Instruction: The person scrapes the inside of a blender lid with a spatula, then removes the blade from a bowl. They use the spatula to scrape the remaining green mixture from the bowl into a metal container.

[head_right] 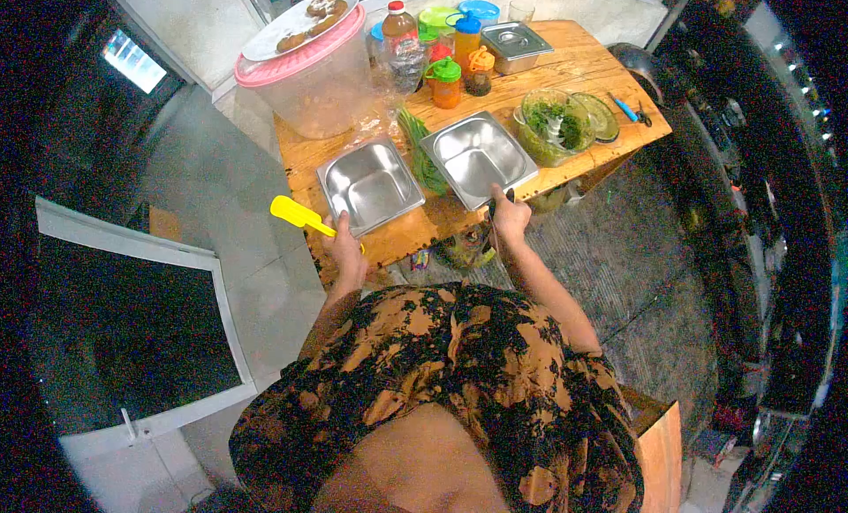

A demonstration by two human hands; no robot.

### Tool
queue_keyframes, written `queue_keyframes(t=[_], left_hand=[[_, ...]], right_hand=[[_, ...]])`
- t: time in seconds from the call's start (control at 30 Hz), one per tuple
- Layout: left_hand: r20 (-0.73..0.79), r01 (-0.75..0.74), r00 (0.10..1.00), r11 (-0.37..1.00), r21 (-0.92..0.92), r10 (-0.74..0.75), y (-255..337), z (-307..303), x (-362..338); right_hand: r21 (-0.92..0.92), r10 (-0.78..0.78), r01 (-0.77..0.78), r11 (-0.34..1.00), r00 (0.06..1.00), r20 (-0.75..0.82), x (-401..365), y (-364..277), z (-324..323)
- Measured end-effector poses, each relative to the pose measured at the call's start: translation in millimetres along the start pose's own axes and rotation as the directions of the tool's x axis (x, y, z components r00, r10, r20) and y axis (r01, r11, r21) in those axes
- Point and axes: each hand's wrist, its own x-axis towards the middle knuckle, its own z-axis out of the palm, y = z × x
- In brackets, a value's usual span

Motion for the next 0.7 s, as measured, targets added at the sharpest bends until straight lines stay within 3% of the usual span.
queue_keyframes(t=[0.07,0.1,0.17,0.3,0.37,0.4,0.43,0.5,0.6,0.63,0.7], left_hand=[[-0.124,0.042,0.991,0.999,0.007,-0.041,11.6,-12.2,-18.0],[-0.109,-0.001,0.994,1.000,-0.023,-0.001,14.9,25.6,13.0],[-0.034,0.094,0.995,0.996,-0.011,-0.094,29.8,28.6,1.0],[-0.084,0.100,0.992,0.995,0.012,-0.098,32.6,26.6,1.6],[-0.007,-0.060,0.998,0.998,0.035,0.060,23.8,12.9,9.6],[-0.112,-0.148,0.981,0.986,0.078,0.157,25.2,14.9,8.2],[-0.101,-0.145,0.983,0.987,0.074,0.153,24.4,8.1,12.8],[-0.204,-0.169,0.964,0.985,0.021,0.170,20.0,-15.6,15.2],[-0.222,-0.266,0.941,0.964,-0.021,0.255,71.2,-0.1,-15.3],[-0.216,-0.265,0.943,0.964,-0.019,0.255,88.6,6.6,-23.6],[0.030,-0.384,0.922,0.922,-0.049,0.386,114.5,22.8,-37.2]], right_hand=[[0.300,0.092,-0.114,0.947,0.992,0.088,-26.3,-0.7,-5.0],[0.332,0.047,-0.077,0.940,0.994,0.097,13.9,-19.1,16.4],[0.152,0.081,-0.096,0.984,0.992,0.101,20.5,-11.0,10.4],[0.080,-0.010,-0.012,0.997,0.965,0.264,37.2,9.9,-11.0],[0.118,0.011,-0.055,0.991,0.939,0.342,21.9,-1.1,-38.1],[0.127,-0.039,0.011,0.992,0.974,0.223,44.3,29.2,-48.7],[0.130,-0.041,0.013,0.991,0.976,0.212,36.1,16.4,-60.3],[0.176,0.087,-0.094,0.980,0.995,0.048,20.0,-7.6,-91.1],[0.316,-0.094,0.108,0.943,0.994,-0.058,28.5,-9.8,-114.1],[0.318,-0.090,0.106,0.942,0.994,-0.063,32.3,0.1,-110.8],[0.312,-0.202,0.222,0.924,0.975,-0.095,42.8,28.0,-104.2]])
